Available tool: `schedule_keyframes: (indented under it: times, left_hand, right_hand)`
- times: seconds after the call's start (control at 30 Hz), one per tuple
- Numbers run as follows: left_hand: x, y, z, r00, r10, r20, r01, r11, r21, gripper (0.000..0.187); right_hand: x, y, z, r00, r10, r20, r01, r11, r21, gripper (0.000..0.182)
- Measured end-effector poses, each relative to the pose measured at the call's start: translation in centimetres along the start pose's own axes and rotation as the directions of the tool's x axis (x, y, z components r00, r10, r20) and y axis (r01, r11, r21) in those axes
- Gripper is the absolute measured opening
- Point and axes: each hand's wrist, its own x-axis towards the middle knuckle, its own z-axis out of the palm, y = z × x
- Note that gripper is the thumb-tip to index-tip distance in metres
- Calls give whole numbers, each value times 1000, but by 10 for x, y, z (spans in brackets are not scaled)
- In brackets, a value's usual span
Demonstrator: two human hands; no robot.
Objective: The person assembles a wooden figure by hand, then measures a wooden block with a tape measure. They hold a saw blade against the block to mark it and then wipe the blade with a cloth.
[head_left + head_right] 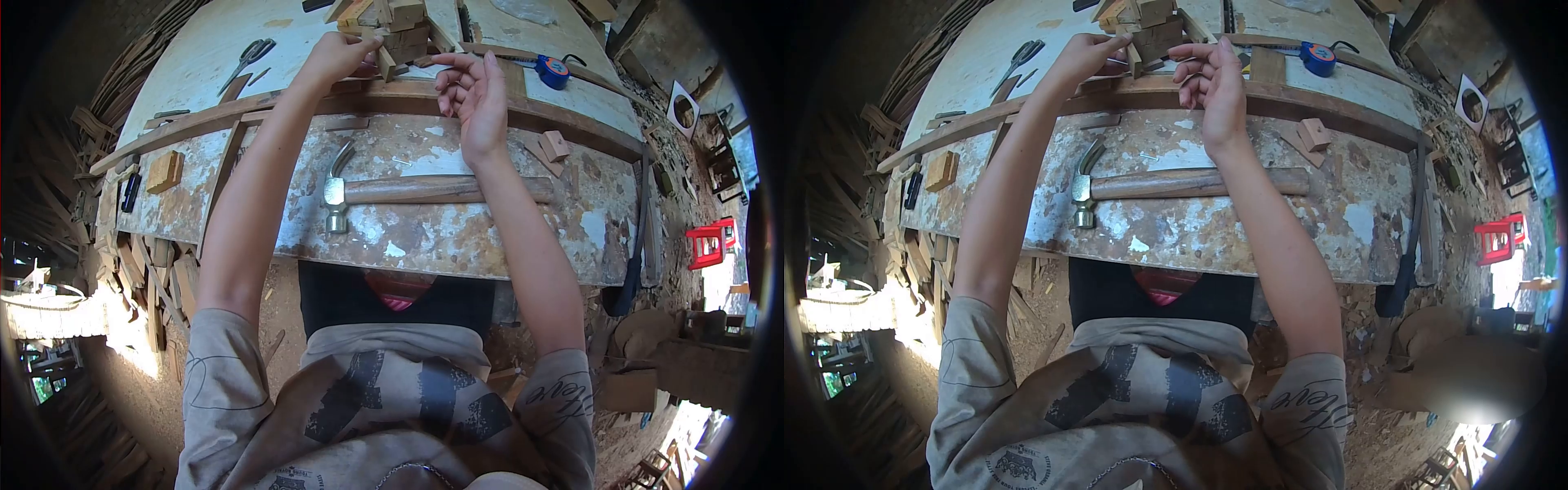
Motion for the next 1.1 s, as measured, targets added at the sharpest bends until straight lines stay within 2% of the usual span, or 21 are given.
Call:
schedule_keyframes:
  times: [0.1, 0.3, 0.4, 0.53, 0.63, 1.03, 1.1]
  left_hand:
    - [3, 0, 5, 999, 27, 21, -26, 997, -74, 48]
    - [-1, 3, 5, 999, 54, 6, -53, 996, -72, 47]
    - [4, -2, 1, 998, 23, 56, -21, 999, -31, 58]
    - [4, -5, 2, 1000, 8, 25, -8, 1000, 9, 63]
    - [9, -13, 3, 998, 66, -23, -63, 993, 104, 65]
    - [24, -32, 5, 971, 203, -123, -183, 971, 156, 60]
    - [28, -35, 3, 963, 236, -132, -201, 951, 234, 63]
  right_hand:
    - [1, 1, -3, 1000, 0, -7, 0, 1000, 17, 71]
    - [0, 0, -5, 1000, 3, -18, -2, 999, 40, 72]
    - [1, 0, -3, 1000, -1, -22, 2, 1000, 23, 75]
    - [1, 0, -3, 1000, -1, -11, 1, 1000, 12, 76]
    - [2, 1, -4, 1000, -1, -14, 1, 1000, 9, 77]
    - [0, -1, -2, 1000, 21, -8, -20, 1000, 20, 76]
    - [0, 0, -2, 1000, 22, 0, -22, 999, 22, 77]
